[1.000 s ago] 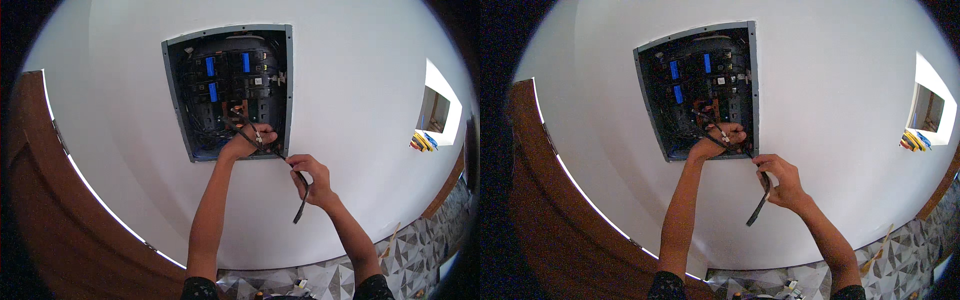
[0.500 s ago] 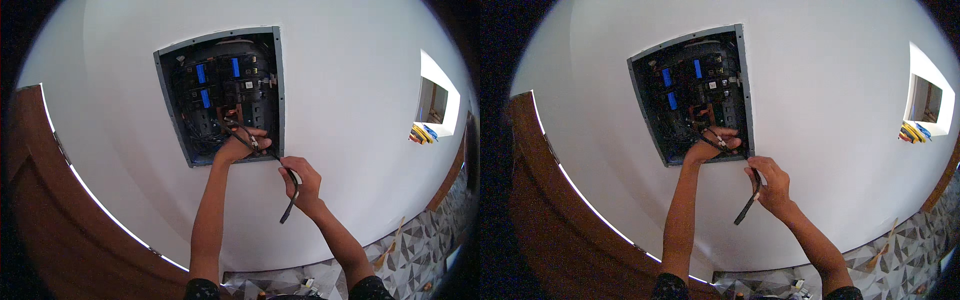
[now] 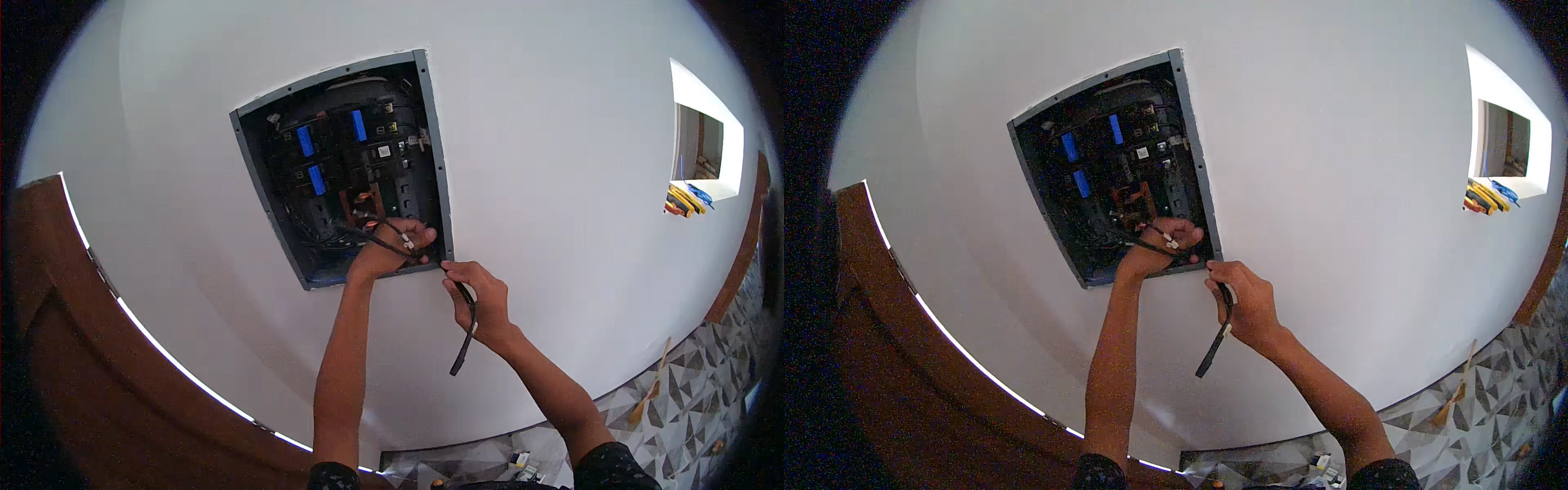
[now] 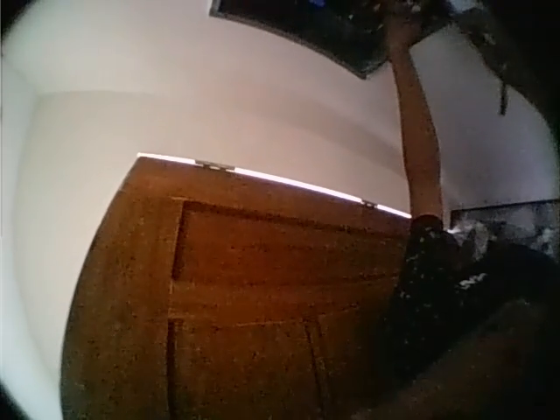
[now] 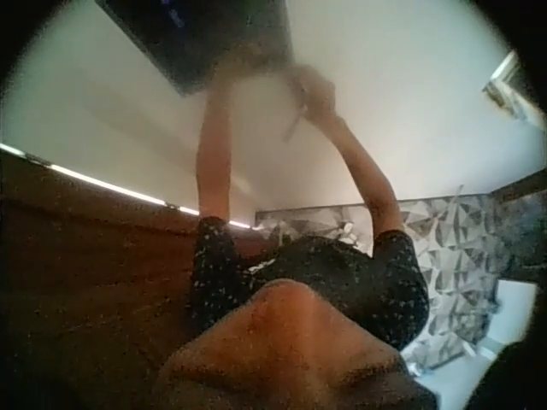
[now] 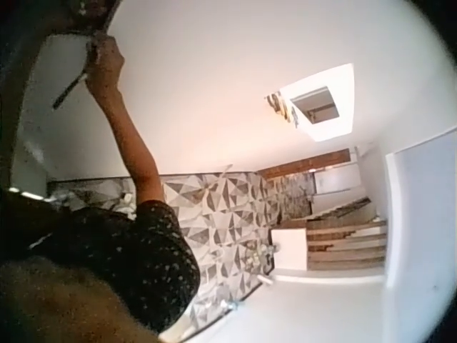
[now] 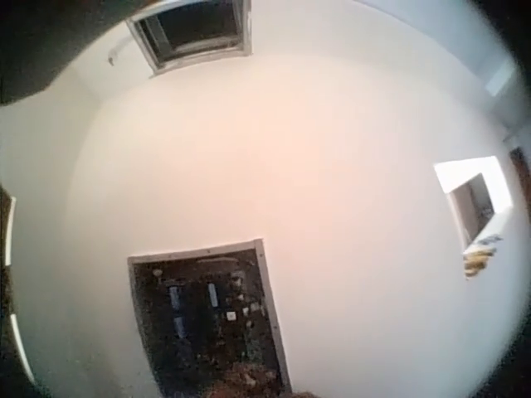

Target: The person is wiring and adjusting connections inside an open electrical circuit breaker panel on a wall.

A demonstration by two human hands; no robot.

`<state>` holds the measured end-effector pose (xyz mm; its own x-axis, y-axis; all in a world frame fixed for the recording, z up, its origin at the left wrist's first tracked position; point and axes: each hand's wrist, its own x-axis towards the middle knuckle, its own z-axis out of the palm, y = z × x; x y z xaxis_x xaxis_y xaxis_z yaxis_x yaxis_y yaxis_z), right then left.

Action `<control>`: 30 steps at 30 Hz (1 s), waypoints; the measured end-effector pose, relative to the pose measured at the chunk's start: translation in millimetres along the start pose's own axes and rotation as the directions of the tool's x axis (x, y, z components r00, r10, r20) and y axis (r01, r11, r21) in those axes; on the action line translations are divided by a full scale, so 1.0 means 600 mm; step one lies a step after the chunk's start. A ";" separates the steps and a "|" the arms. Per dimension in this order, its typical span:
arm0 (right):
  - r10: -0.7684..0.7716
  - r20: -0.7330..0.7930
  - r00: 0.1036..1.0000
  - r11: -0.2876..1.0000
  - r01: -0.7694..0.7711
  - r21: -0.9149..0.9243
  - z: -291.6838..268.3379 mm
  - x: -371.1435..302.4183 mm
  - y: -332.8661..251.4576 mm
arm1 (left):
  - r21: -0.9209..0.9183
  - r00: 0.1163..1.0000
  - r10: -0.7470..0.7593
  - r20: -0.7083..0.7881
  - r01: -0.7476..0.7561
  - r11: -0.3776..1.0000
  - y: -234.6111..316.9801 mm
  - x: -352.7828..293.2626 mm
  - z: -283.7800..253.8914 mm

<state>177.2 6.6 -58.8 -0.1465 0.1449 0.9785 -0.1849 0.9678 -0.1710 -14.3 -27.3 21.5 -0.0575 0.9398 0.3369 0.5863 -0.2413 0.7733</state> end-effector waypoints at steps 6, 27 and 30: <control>0.045 0.023 0.999 0.995 -0.047 0.083 -0.003 0.001 0.014 | -0.080 0.998 0.044 -0.043 -0.048 0.996 -0.010 0.002 0.004; 0.122 -0.024 0.992 0.971 -0.114 0.209 -0.024 0.012 0.011 | -0.027 0.993 0.092 -0.080 -0.095 0.995 0.024 -0.015 0.008; 0.210 0.001 0.978 0.944 -0.203 0.260 -0.024 0.009 0.011 | 0.065 0.993 0.077 0.090 -0.083 0.994 0.013 -0.011 -0.016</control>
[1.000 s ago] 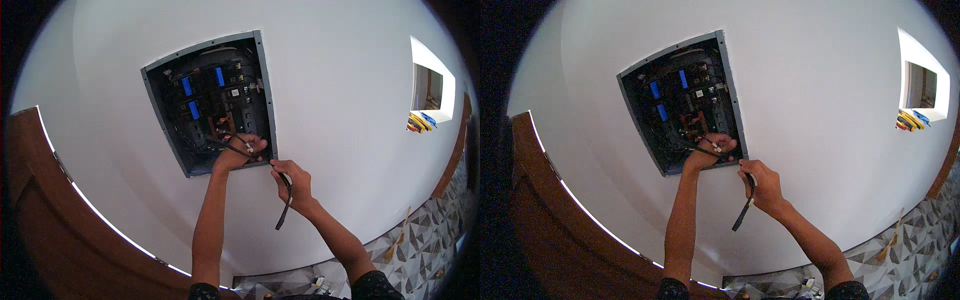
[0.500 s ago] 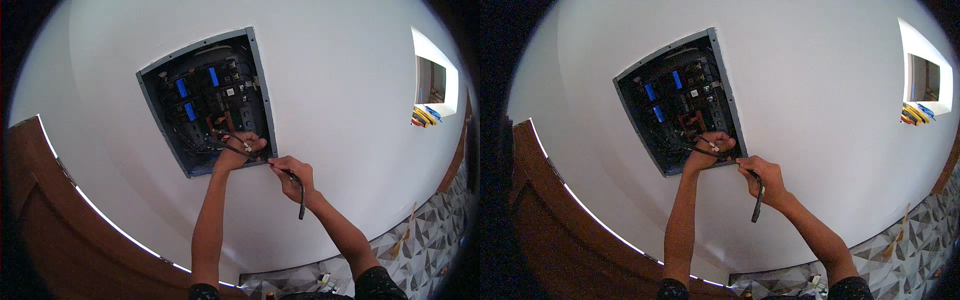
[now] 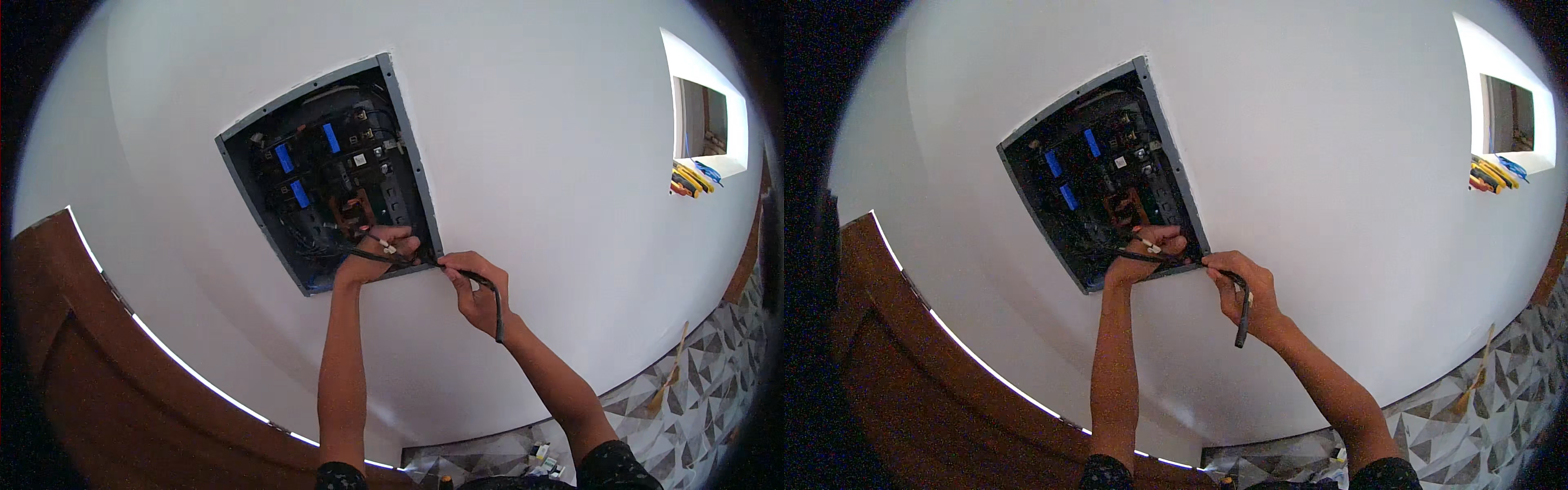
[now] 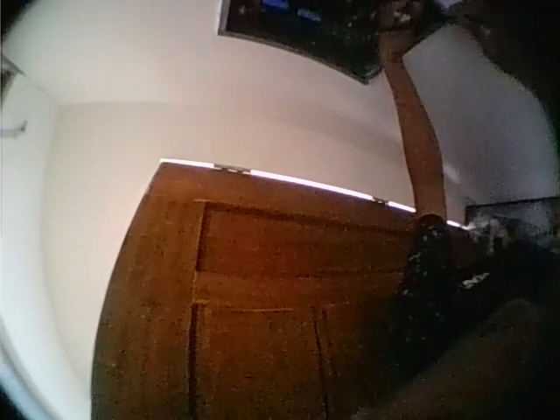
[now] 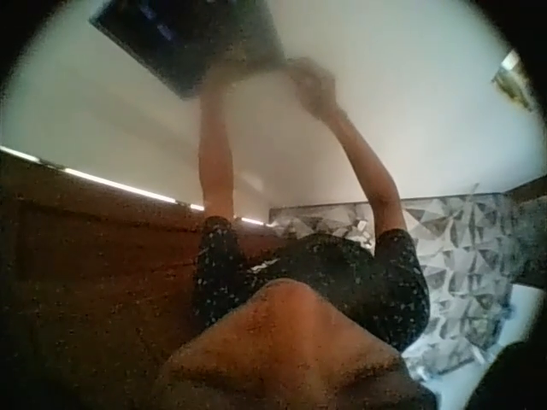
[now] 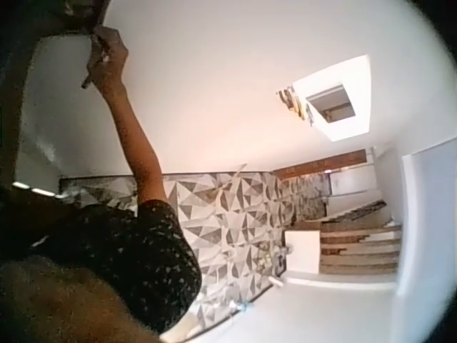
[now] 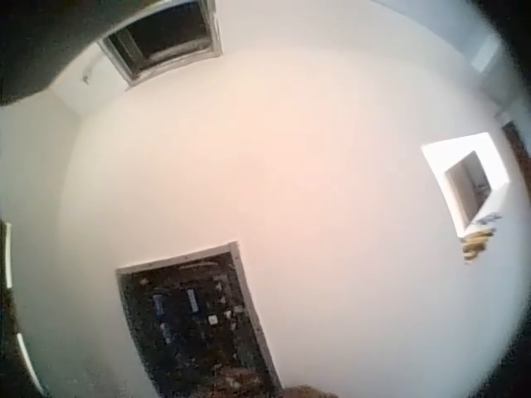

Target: The person is wiring and adjusting connections inside an open electrical circuit breaker panel on a wall.

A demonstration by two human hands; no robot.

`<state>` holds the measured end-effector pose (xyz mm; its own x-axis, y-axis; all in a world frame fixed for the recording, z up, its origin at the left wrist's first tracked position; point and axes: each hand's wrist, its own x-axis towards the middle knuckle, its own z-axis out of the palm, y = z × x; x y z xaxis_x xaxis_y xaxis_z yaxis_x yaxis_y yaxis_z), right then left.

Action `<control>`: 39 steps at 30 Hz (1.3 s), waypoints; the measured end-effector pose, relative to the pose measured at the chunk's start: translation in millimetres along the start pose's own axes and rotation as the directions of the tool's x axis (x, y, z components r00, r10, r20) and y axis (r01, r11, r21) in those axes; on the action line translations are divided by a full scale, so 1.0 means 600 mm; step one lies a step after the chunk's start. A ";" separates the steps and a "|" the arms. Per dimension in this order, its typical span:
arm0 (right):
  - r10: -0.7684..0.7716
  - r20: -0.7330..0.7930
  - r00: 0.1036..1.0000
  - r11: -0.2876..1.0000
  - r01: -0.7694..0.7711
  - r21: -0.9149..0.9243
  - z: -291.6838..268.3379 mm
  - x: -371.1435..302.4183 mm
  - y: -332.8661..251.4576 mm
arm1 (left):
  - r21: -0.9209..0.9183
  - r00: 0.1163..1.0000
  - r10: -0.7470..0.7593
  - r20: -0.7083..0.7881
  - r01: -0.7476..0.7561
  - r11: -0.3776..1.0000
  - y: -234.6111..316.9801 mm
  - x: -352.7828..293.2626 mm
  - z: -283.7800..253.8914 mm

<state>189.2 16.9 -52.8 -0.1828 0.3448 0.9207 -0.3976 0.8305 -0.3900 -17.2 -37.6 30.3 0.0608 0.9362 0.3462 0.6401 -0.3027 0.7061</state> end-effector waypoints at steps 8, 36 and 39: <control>-0.002 -0.042 0.999 0.999 0.004 0.043 0.008 -0.007 0.022 | -0.211 1.000 -0.023 0.017 0.026 0.977 -0.020 0.012 0.014; -0.082 0.314 0.946 0.796 0.252 -0.551 -0.032 0.197 -0.078 | -0.114 1.000 0.002 -0.024 -0.005 0.993 -0.006 0.012 0.016; -0.208 0.351 0.913 0.764 0.376 -0.525 -0.009 0.245 -0.064 | -0.225 1.000 0.016 -0.025 -0.021 0.974 -0.021 0.018 0.016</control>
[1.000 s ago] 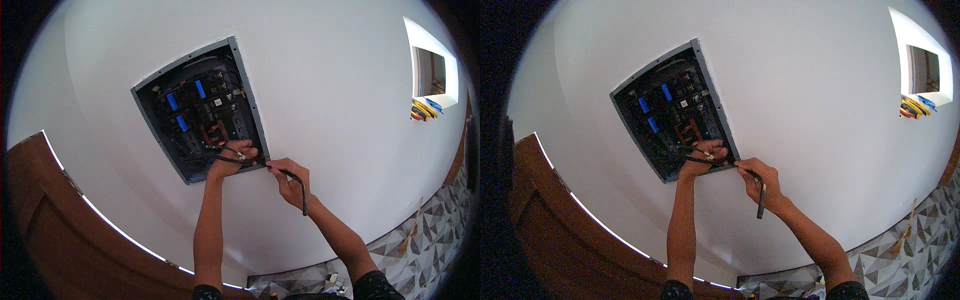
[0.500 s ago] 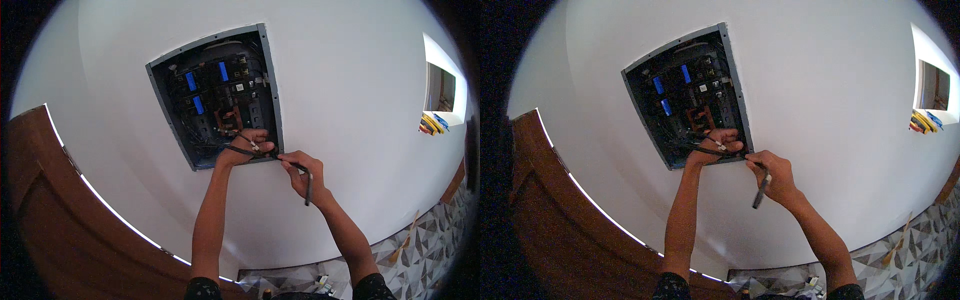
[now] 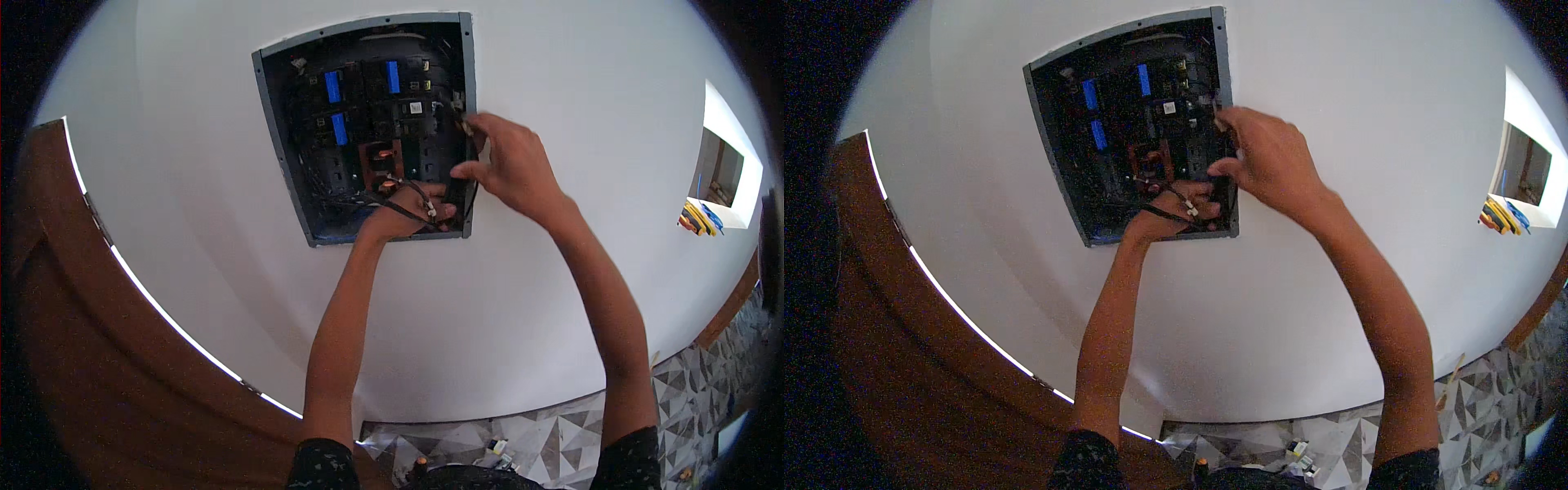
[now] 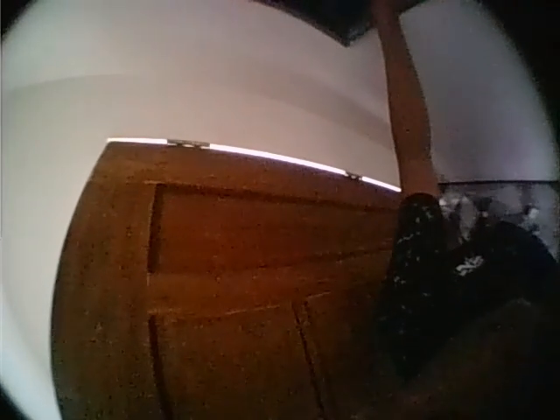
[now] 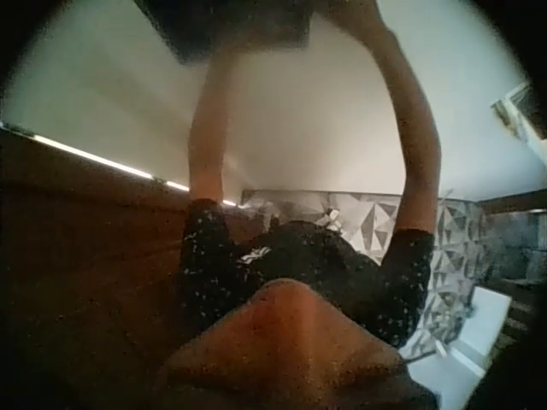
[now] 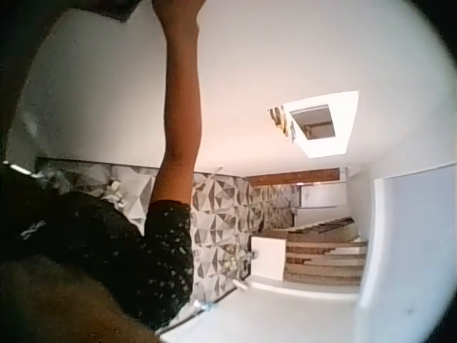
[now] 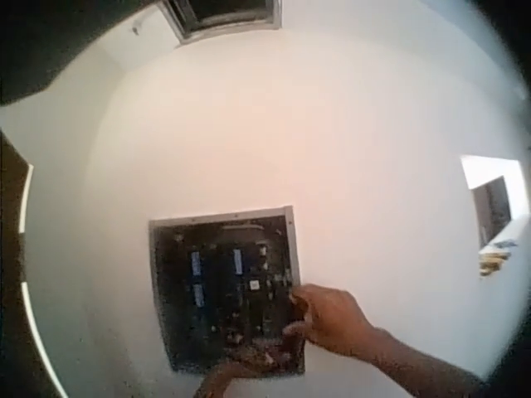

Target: The person is wiring and adjusting connections inside an open electrical circuit breaker panel on a wall.

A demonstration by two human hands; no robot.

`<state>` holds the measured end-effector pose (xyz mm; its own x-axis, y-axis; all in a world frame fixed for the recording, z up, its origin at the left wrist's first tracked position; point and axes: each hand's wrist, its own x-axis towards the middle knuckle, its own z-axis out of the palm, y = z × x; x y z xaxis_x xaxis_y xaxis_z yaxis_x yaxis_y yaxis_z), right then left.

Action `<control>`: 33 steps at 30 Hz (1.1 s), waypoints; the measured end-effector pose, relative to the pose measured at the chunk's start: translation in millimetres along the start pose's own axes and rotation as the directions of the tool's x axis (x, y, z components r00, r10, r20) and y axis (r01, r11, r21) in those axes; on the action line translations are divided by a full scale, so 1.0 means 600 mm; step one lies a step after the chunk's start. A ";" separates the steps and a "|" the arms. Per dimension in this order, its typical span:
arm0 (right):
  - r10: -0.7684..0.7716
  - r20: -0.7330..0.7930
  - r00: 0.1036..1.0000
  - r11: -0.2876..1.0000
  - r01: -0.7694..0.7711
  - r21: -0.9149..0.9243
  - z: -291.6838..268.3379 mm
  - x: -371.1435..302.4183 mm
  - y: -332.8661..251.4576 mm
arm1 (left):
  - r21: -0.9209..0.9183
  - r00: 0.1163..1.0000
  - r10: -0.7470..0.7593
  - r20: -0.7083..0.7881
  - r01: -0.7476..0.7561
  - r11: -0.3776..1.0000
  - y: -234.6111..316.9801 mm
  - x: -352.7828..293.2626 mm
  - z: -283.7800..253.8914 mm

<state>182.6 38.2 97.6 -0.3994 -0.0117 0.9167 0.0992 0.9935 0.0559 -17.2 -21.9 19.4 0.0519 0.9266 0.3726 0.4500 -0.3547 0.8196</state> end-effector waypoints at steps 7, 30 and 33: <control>-0.131 0.205 0.970 0.991 0.120 0.063 -0.023 0.053 0.001 | 0.236 0.986 0.165 0.018 -0.165 0.958 -0.006 -0.005 -0.007; 0.173 0.384 0.907 0.799 -0.358 0.484 -0.035 0.017 -0.015 | 0.048 0.989 0.092 0.117 -0.098 0.994 0.012 -0.015 -0.010; 0.063 0.287 0.956 0.880 -0.189 0.436 -0.010 0.017 -0.004 | 0.151 0.991 0.132 0.008 -0.132 0.980 -0.010 0.001 -0.001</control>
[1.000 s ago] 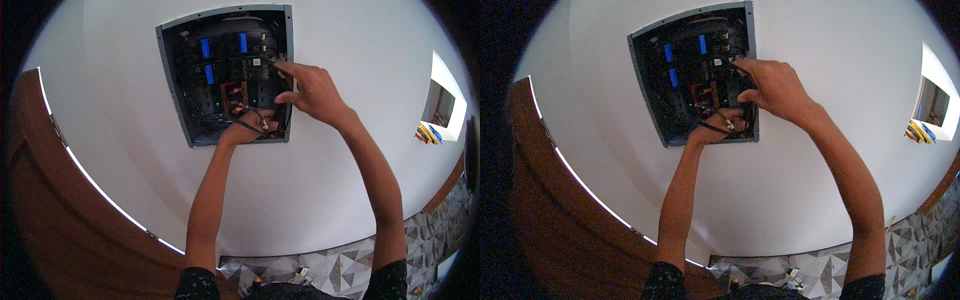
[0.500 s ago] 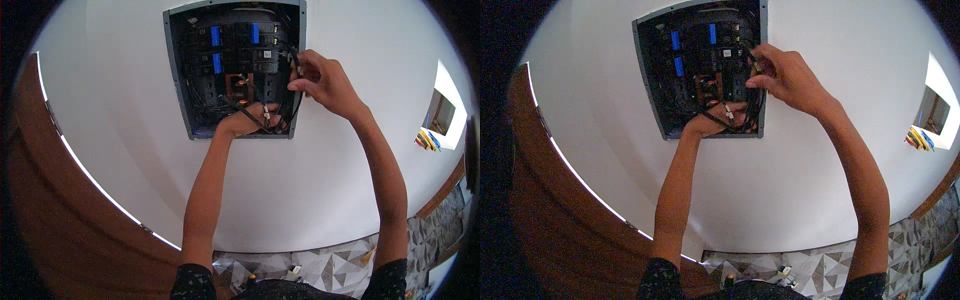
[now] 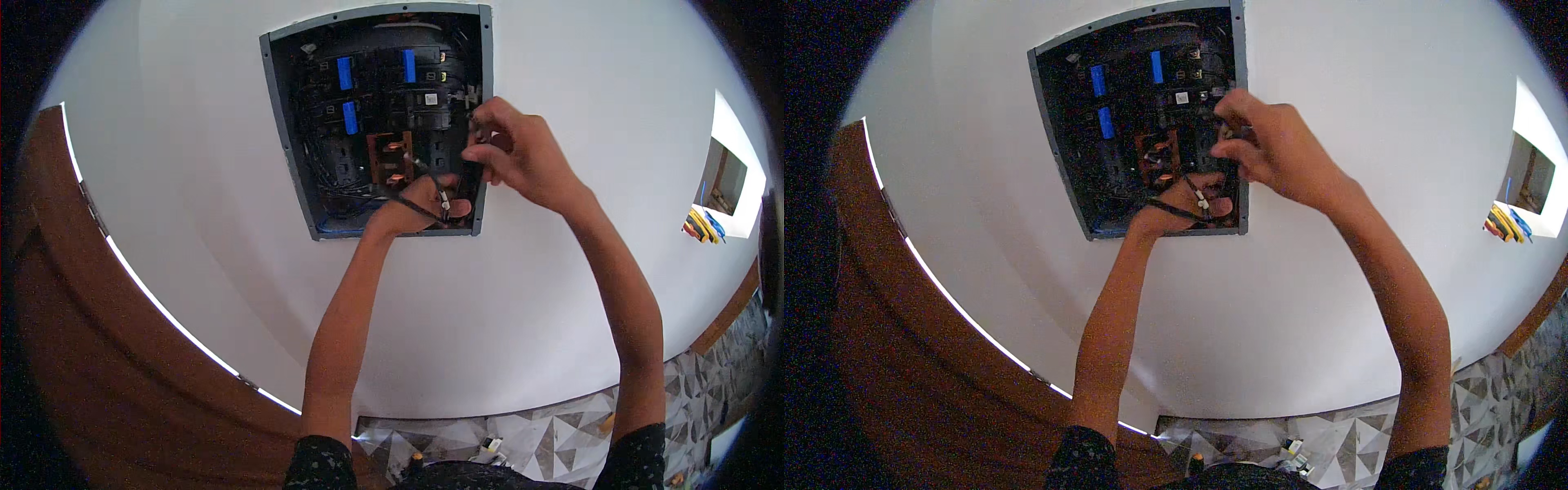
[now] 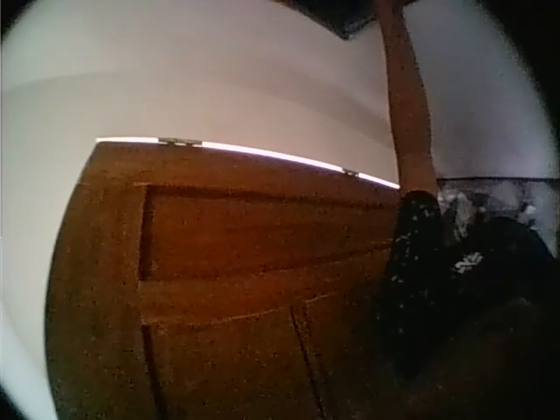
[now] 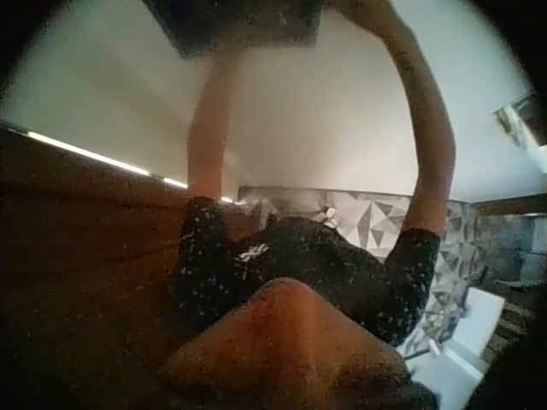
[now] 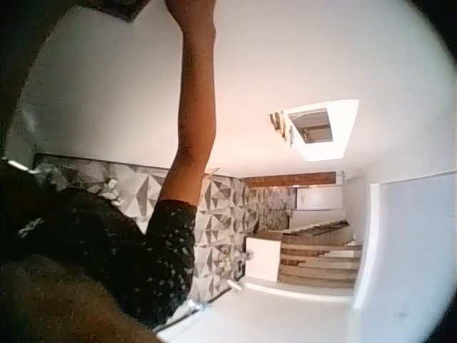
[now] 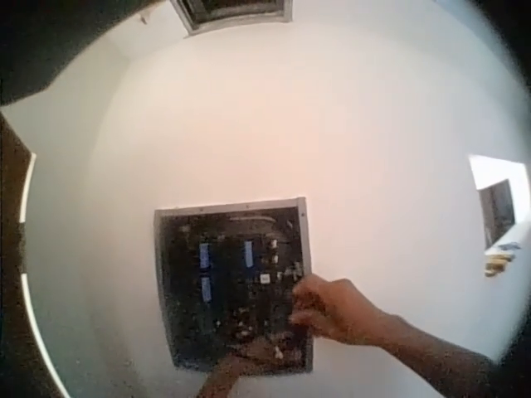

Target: The person is wiring and adjusting connections inside an open electrical circuit breaker panel on a wall.

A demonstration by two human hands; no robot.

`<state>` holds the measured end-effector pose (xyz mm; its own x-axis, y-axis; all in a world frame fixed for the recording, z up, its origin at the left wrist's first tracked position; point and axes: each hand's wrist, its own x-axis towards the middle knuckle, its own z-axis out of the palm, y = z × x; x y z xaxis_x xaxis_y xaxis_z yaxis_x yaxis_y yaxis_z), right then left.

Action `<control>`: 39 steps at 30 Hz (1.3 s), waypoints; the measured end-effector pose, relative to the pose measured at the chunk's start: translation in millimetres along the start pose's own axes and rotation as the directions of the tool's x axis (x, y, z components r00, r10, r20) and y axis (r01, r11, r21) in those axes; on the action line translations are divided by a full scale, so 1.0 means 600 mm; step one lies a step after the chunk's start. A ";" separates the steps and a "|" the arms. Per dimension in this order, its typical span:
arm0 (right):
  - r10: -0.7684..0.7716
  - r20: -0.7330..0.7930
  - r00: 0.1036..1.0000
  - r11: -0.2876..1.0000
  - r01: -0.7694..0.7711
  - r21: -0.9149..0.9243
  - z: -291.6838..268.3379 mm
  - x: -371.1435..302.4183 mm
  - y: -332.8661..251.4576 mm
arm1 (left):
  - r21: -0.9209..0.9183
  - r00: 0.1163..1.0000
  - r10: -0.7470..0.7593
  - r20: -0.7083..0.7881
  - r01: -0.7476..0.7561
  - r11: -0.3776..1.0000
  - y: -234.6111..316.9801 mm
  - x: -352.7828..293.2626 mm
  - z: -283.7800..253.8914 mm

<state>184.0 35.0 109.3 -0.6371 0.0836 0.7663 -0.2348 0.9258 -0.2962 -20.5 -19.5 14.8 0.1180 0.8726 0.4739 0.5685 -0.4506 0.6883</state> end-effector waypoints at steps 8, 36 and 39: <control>-0.165 -0.099 0.981 0.973 0.145 -0.179 0.016 -0.006 0.029 | 0.122 0.996 0.041 -0.078 -0.031 0.992 -0.004 0.010 0.007; 0.184 0.170 0.968 0.972 -0.205 0.117 -0.024 -0.048 -0.013 | -0.217 0.993 -0.113 -0.038 0.103 0.971 0.036 -0.011 -0.003; 0.196 0.233 0.953 0.970 -0.223 0.100 -0.003 -0.062 -0.012 | -0.103 0.988 -0.124 -0.088 0.115 0.988 0.029 -0.007 -0.005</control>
<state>210.6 26.1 83.9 -0.8237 0.1748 0.5394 -0.1588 0.8421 -0.5154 -13.5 -31.9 26.6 -0.0259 0.9019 0.4312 0.4915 -0.3641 0.7911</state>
